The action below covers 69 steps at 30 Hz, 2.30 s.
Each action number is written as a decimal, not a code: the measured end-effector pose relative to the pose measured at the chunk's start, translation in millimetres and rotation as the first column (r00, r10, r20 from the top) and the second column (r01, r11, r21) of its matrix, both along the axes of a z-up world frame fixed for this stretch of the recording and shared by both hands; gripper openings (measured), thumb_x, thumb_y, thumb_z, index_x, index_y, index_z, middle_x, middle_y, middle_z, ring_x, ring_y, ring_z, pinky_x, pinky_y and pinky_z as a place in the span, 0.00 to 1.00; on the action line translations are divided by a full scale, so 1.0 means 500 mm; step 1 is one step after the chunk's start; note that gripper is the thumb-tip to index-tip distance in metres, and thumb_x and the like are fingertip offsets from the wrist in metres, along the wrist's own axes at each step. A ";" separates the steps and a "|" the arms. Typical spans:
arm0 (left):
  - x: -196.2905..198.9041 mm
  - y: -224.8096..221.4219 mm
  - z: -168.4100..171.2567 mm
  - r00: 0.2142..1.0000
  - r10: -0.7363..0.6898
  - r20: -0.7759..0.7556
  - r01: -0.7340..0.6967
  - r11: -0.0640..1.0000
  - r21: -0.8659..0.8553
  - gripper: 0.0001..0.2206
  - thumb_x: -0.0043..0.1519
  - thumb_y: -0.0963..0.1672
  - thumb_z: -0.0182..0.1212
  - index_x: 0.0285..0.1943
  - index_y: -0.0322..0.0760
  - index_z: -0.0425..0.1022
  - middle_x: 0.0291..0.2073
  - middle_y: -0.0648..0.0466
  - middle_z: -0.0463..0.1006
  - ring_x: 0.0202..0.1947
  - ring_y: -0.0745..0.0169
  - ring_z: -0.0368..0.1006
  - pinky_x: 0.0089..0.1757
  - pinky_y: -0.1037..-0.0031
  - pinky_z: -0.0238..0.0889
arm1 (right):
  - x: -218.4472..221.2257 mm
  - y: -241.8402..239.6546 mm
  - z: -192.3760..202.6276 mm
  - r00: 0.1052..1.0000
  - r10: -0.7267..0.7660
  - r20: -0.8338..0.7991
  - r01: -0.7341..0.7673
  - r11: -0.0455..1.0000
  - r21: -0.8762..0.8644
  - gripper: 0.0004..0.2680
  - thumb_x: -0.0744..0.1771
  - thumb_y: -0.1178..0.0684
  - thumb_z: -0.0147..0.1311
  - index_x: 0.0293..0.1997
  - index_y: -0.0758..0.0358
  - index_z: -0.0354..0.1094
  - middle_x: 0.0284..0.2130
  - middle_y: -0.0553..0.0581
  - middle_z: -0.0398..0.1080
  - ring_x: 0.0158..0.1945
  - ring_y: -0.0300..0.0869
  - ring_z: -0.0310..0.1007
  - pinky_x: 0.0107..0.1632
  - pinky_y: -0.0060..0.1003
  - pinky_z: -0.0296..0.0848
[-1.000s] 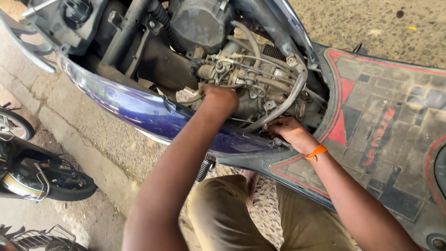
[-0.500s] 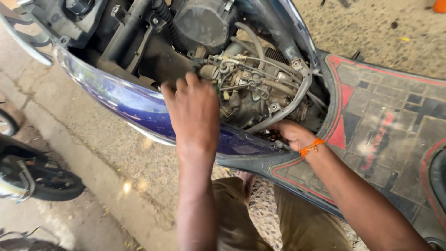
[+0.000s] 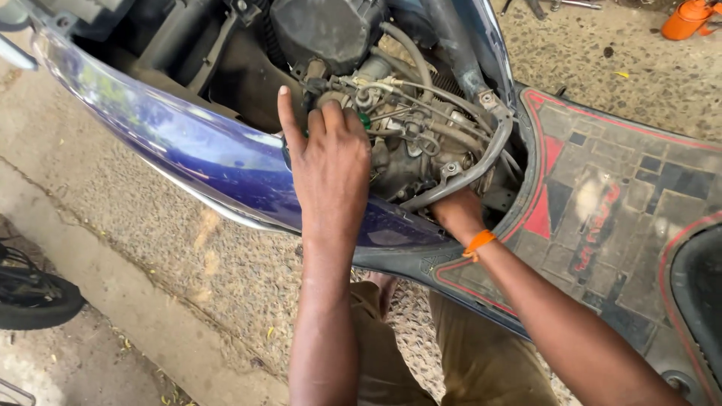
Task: The recorder is inspecting and cleaning a spark plug on a motorcycle engine.
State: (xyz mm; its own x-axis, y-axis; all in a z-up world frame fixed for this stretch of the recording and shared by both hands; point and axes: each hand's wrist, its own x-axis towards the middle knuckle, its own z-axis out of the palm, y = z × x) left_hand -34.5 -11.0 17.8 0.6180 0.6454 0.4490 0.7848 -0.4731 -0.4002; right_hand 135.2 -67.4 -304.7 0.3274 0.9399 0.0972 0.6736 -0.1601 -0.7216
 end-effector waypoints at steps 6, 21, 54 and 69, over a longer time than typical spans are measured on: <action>-0.006 -0.001 0.001 0.999 -0.049 0.024 0.050 0.999 -0.019 0.03 0.57 0.36 0.60 0.35 0.33 0.78 0.32 0.51 0.70 0.39 0.57 0.72 0.71 0.46 0.37 | -0.030 -0.013 0.148 0.951 -0.033 0.308 0.031 0.999 0.012 0.04 0.59 0.53 0.61 0.24 0.59 0.76 0.27 0.59 0.77 0.38 0.56 0.74 0.42 0.51 0.72; -0.007 0.009 -0.012 0.998 -0.057 0.023 0.057 0.998 -0.024 0.04 0.56 0.35 0.61 0.33 0.33 0.79 0.31 0.51 0.70 0.37 0.58 0.72 0.68 0.46 0.42 | 0.048 -0.002 0.031 0.254 -0.290 -0.923 -0.237 0.906 -0.350 0.07 0.69 0.53 0.54 0.43 0.67 0.75 0.34 0.55 0.76 0.33 0.40 0.69 0.38 0.33 0.70; -0.002 0.019 -0.024 0.999 -0.038 0.022 0.038 0.999 -0.022 0.04 0.56 0.35 0.62 0.31 0.34 0.79 0.29 0.51 0.71 0.35 0.60 0.73 0.66 0.48 0.46 | 0.045 -0.015 0.029 0.243 -0.254 -0.936 -0.194 0.933 -0.304 0.07 0.69 0.56 0.54 0.46 0.68 0.75 0.37 0.57 0.77 0.36 0.40 0.74 0.41 0.35 0.72; -0.005 0.015 -0.018 0.997 -0.066 0.034 0.067 0.998 -0.020 0.03 0.56 0.37 0.62 0.33 0.33 0.79 0.30 0.49 0.73 0.37 0.56 0.74 0.66 0.49 0.47 | 0.004 -0.021 0.083 0.974 0.069 -0.214 -0.053 0.995 0.083 0.06 0.61 0.52 0.60 0.34 0.60 0.78 0.31 0.59 0.78 0.34 0.47 0.74 0.40 0.43 0.72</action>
